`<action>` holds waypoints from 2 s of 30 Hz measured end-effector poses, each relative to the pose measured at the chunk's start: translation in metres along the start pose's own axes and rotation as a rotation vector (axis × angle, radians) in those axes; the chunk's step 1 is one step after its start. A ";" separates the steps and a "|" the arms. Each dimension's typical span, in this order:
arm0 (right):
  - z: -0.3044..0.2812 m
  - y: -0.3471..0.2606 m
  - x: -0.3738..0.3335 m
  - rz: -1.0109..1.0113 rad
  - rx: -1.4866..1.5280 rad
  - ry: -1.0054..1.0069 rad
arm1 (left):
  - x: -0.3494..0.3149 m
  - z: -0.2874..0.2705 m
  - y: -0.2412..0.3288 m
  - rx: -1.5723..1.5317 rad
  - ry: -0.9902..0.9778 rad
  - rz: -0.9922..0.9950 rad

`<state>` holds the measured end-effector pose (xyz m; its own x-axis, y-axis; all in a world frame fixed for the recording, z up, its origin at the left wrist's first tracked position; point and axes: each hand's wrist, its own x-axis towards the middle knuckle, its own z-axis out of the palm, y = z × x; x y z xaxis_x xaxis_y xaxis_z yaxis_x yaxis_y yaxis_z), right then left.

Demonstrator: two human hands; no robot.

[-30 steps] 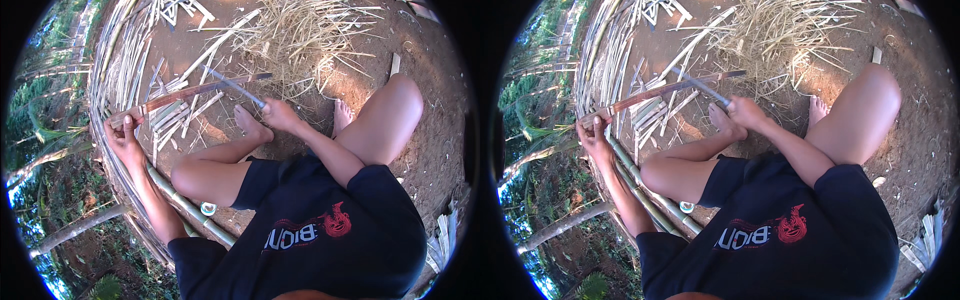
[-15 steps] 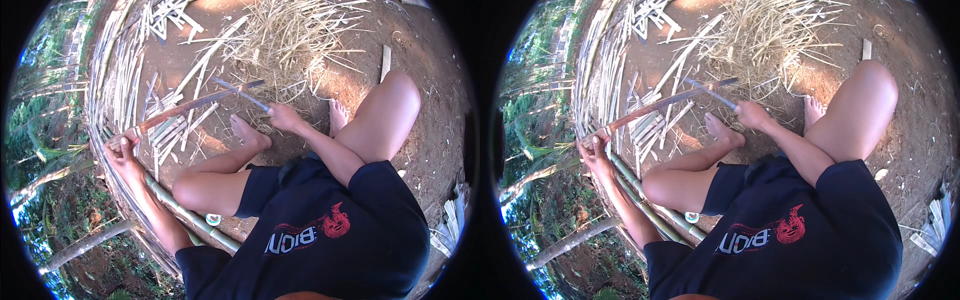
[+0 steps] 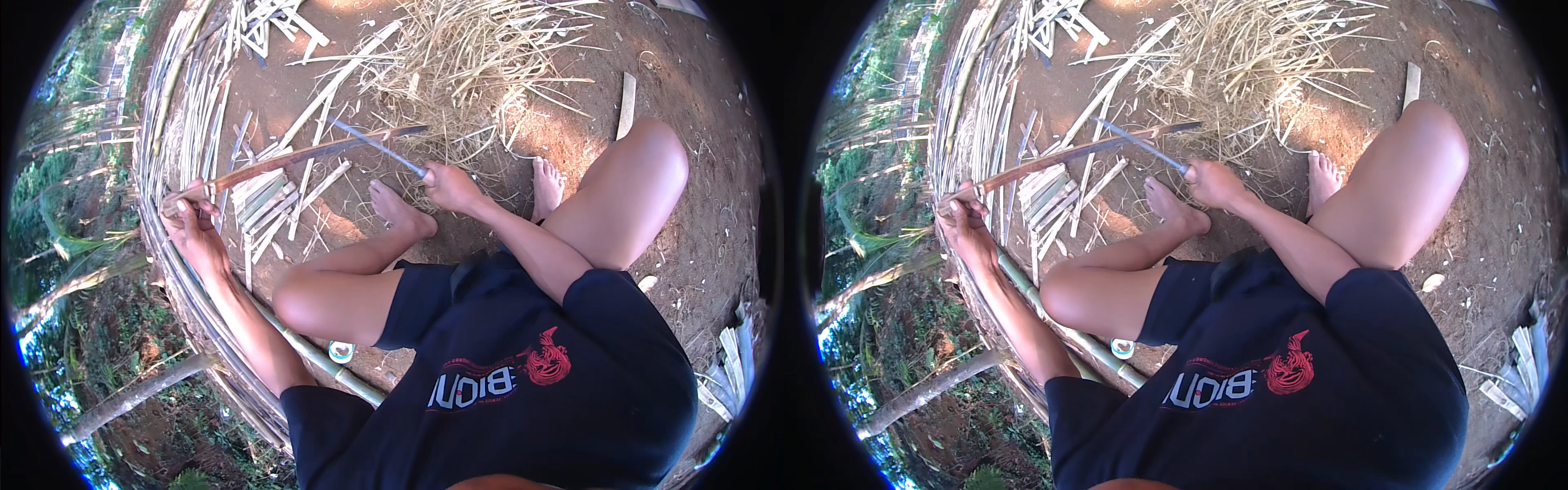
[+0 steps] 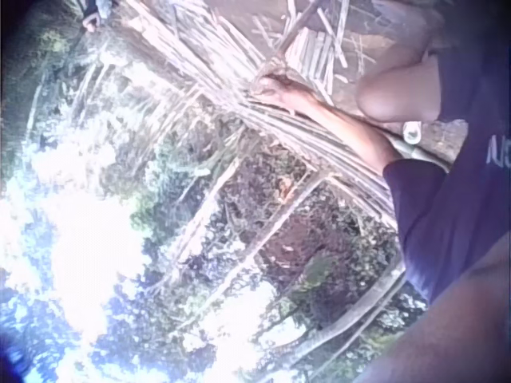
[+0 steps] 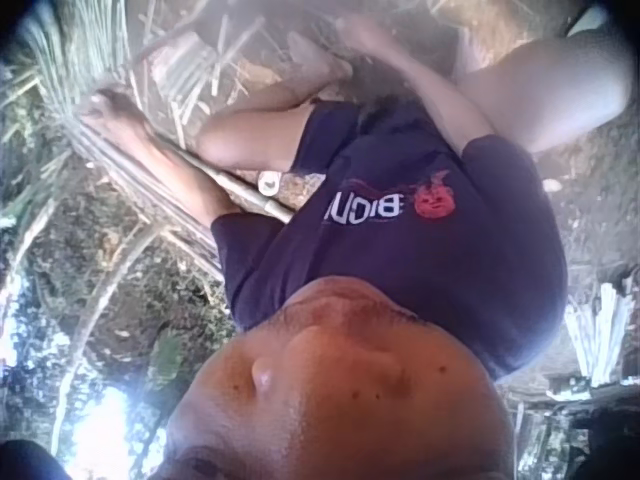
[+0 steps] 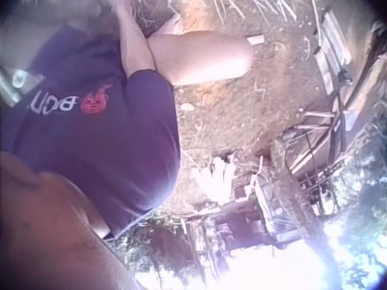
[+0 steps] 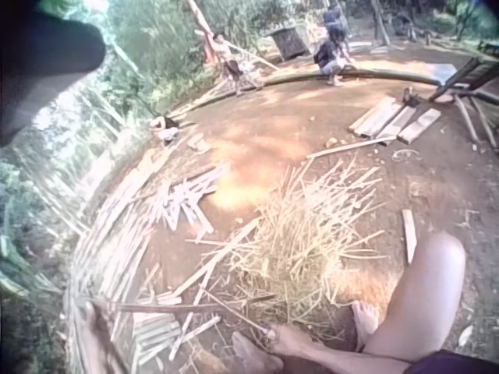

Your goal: The person sits on the ground and uses a machete to split long bamboo poles into thin strips. They hold the bamboo with one hand and strike it with the machete to separate the material, creating a pile of bamboo strips.

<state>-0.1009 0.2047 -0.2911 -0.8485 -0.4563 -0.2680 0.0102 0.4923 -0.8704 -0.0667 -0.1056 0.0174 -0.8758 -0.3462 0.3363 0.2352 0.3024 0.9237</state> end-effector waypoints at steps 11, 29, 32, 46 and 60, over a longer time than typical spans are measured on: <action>-0.005 0.012 0.013 0.080 0.129 -0.008 | 0.003 0.012 0.013 0.097 0.034 -0.048; -0.008 -0.008 0.013 0.048 0.077 0.111 | 0.003 0.025 0.002 0.127 0.010 0.089; 0.001 -0.018 -0.006 0.062 0.074 0.027 | 0.003 0.013 -0.004 0.121 0.047 0.087; 0.018 0.046 0.015 0.203 0.012 0.057 | 0.012 0.012 -0.008 0.071 0.046 0.057; -0.007 0.051 0.018 0.391 0.139 -0.136 | 0.007 0.016 -0.017 -0.020 0.214 0.070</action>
<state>-0.1193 0.2268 -0.3368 -0.6890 -0.3536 -0.6326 0.3961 0.5472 -0.7373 -0.0837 -0.0989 0.0009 -0.7484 -0.5060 0.4288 0.3025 0.3150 0.8996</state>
